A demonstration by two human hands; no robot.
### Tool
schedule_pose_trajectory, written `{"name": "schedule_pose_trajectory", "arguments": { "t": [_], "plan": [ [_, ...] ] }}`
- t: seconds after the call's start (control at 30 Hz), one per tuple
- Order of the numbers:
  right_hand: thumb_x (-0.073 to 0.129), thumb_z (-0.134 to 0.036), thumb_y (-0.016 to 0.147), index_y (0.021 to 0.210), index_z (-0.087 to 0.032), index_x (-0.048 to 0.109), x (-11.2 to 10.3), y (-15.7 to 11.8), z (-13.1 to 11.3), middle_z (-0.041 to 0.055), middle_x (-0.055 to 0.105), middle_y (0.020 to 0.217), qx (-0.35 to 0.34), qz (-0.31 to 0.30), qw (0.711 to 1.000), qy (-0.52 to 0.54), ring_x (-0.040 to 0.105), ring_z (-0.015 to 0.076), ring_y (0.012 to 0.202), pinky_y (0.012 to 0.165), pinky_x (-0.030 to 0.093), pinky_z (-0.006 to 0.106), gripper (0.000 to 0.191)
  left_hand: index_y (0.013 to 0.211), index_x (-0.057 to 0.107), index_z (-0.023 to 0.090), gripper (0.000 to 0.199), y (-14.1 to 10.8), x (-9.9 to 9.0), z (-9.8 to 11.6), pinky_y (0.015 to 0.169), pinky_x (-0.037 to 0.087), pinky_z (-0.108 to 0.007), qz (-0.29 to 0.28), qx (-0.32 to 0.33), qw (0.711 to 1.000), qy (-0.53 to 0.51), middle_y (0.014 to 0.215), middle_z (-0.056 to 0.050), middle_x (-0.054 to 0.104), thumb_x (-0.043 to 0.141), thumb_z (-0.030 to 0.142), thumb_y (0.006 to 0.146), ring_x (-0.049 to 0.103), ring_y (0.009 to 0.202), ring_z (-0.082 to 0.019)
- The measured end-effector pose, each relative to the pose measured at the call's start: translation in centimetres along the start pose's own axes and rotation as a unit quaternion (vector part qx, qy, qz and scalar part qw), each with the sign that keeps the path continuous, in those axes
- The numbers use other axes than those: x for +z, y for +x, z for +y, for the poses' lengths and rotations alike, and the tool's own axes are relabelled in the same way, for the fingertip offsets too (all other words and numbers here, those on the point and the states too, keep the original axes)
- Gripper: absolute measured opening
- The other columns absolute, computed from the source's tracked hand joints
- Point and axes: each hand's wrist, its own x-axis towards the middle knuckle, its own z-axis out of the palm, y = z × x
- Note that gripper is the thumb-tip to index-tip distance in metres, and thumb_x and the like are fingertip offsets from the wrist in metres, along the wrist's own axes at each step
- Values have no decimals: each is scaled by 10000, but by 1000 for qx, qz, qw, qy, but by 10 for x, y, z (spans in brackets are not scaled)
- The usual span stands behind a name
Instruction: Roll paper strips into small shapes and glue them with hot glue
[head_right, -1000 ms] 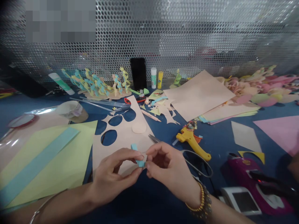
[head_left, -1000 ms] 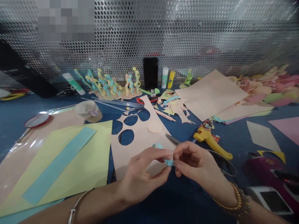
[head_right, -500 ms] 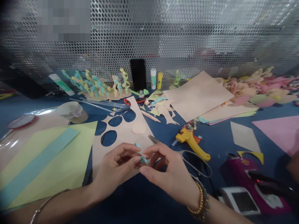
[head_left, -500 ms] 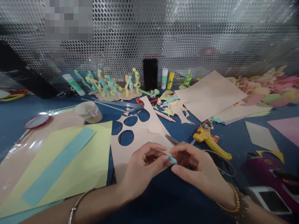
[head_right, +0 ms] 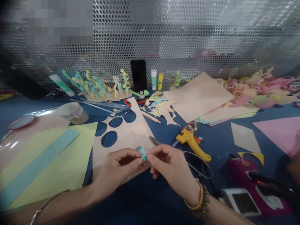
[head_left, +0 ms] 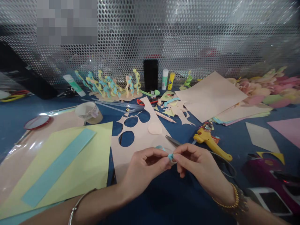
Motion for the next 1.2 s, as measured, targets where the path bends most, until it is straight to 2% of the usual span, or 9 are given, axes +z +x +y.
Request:
{"name": "schedule_pose_trajectory", "arguments": {
  "t": [0.23, 0.43, 0.57, 0.73, 0.97, 1.07, 1.2],
  "plan": [
    [694, -291, 774, 813, -152, 621, 3, 0, 0, -39, 601, 545, -1, -3, 1000, -5, 553, 65, 461, 462, 501, 157, 162, 816, 724, 172, 74, 0, 2, 7, 659, 577, -182, 13, 5, 1000, 23, 726, -18, 749, 705, 227, 771, 709, 676, -131],
    [661, -284, 794, 914, -153, 647, 4, -2, 2, -35, 603, 582, -9, -15, 999, -37, 556, 67, 484, 468, 510, 155, 178, 771, 705, 175, 46, 0, 3, 6, 658, 574, -171, 19, 5, 1000, 6, 699, -1, 742, 703, 221, 768, 710, 676, -124],
    [650, -276, 794, 844, -156, 655, 4, -2, 1, -29, 601, 566, -18, -1, 997, -74, 550, 71, 478, 468, 508, 156, 130, 755, 671, 184, 65, -2, 2, 2, 669, 575, -181, 14, -4, 1000, -14, 709, 18, 733, 721, 225, 755, 712, 695, -127],
    [660, -289, 780, 792, -160, 628, 5, -1, 0, -28, 594, 558, -7, 8, 997, -74, 542, 77, 462, 447, 497, 163, 134, 764, 648, 184, 77, -3, 2, 3, 668, 571, -182, 14, 20, 1000, 10, 711, 23, 713, 712, 227, 765, 704, 694, -121],
    [647, -329, 800, 789, -162, 613, 5, -2, 0, -21, 590, 562, -15, 14, 997, -68, 548, 89, 467, 449, 500, 183, 171, 794, 630, 180, 97, -3, 1, 6, 697, 575, -216, 0, 16, 1000, 13, 706, 6, 714, 624, 261, 847, 693, 707, -125],
    [644, -347, 804, 797, -162, 612, 6, -2, 0, -22, 590, 565, -19, 11, 998, -62, 548, 88, 465, 449, 502, 186, 189, 790, 629, 178, 89, -3, 1, 6, 694, 570, -215, -1, 12, 1000, 7, 717, 5, 712, 637, 253, 837, 691, 708, -126],
    [648, -358, 804, 802, -165, 613, 6, -3, 2, -25, 596, 563, -20, 8, 998, -56, 563, 94, 473, 462, 511, 193, 196, 797, 660, 178, 55, -4, 1, 4, 717, 550, -198, -10, 42, 999, 28, 782, -4, 711, 691, 222, 789, 685, 751, -129]
  ]
}}
